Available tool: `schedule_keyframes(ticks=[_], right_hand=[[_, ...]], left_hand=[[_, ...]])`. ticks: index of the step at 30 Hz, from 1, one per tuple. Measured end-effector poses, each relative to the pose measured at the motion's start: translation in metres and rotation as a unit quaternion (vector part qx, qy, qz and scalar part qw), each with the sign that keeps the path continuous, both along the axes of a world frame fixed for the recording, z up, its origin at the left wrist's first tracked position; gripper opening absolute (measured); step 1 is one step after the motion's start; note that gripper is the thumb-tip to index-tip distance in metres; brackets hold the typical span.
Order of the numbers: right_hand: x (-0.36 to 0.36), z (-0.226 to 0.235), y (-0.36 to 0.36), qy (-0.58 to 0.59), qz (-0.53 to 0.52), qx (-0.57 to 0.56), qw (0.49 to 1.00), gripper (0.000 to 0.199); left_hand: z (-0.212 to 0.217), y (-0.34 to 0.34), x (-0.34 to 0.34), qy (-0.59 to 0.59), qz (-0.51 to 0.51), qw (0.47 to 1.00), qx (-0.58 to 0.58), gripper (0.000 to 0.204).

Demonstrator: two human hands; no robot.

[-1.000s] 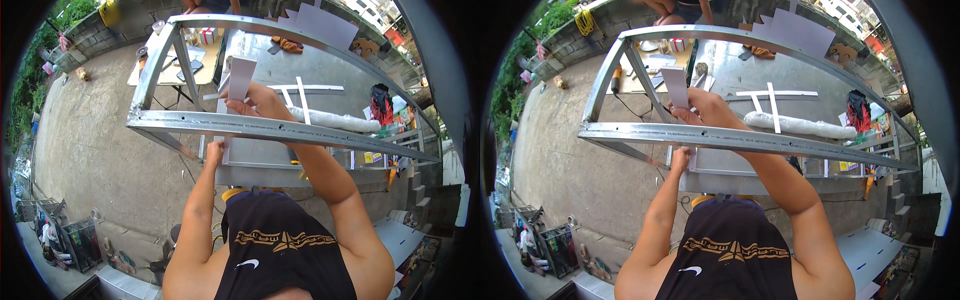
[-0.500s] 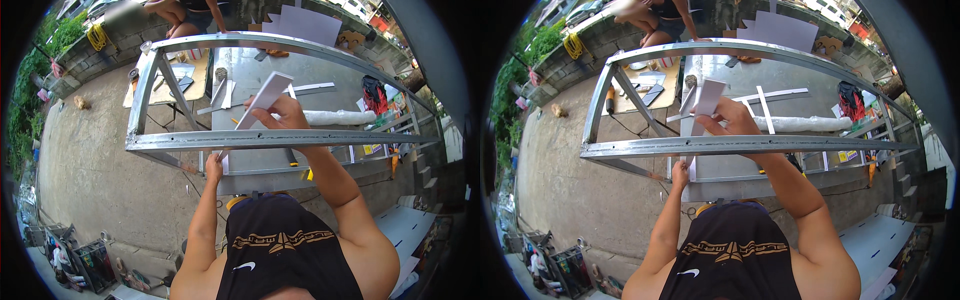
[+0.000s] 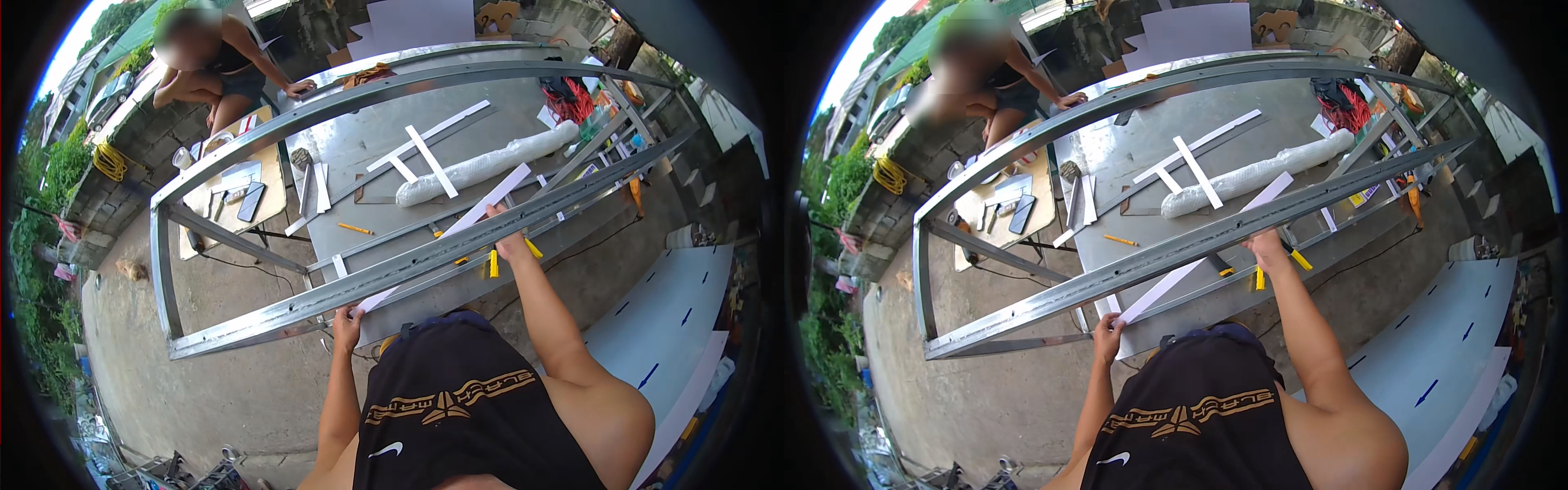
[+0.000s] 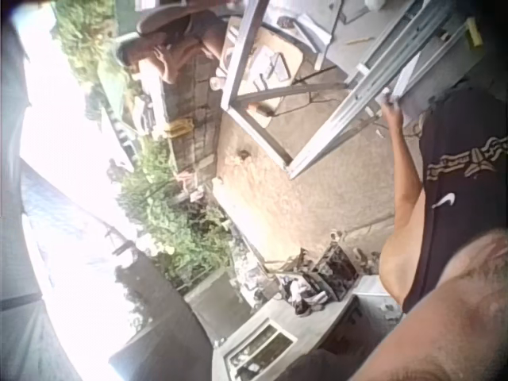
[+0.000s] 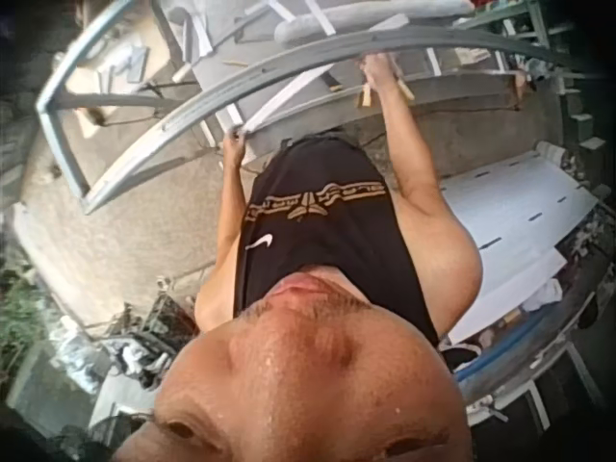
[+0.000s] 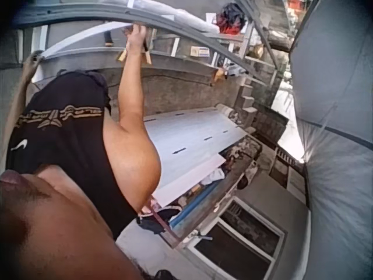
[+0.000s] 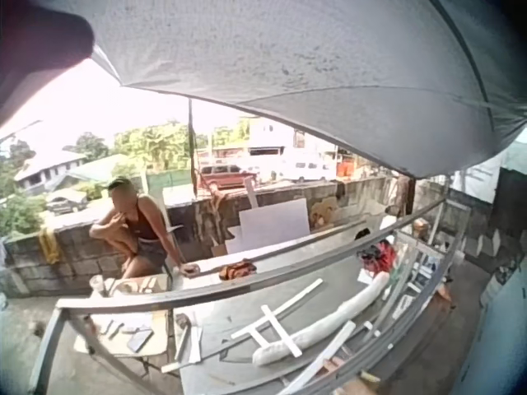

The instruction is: The recorder is measuring and gluing internal white support strips onto a metal sign frame.

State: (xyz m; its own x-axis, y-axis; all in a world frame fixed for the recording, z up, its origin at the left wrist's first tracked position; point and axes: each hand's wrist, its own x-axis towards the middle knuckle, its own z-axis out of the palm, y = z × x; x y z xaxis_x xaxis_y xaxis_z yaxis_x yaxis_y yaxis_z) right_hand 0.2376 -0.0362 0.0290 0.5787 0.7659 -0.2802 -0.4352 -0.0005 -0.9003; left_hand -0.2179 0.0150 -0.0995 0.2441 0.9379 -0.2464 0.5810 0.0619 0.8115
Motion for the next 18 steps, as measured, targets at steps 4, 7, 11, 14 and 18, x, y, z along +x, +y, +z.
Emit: schedule_keyframes(ticks=[4,7,11,14,18], right_hand=[[-0.037,-0.042,0.025,0.105,0.136,0.012,0.985,0.026],[-0.064,-0.072,0.053,0.118,0.160,-0.022,0.980,0.023],[-0.067,-0.092,0.104,0.146,0.162,-0.058,0.974,0.020],[-0.067,-0.081,0.145,0.134,0.166,-0.081,0.974,0.019],[-0.056,-0.088,0.190,0.182,0.184,-0.008,0.966,0.026]], left_hand=[[-0.009,0.015,0.000,-0.115,0.000,0.992,-0.052,0.025],[-0.005,0.024,0.008,-0.148,0.035,0.988,0.008,0.026],[0.020,0.023,0.022,-0.068,0.158,0.980,0.095,0.037],[0.045,0.003,0.024,-0.057,0.163,0.975,0.137,0.041],[0.058,-0.037,0.020,-0.030,0.158,0.986,0.040,0.042]])
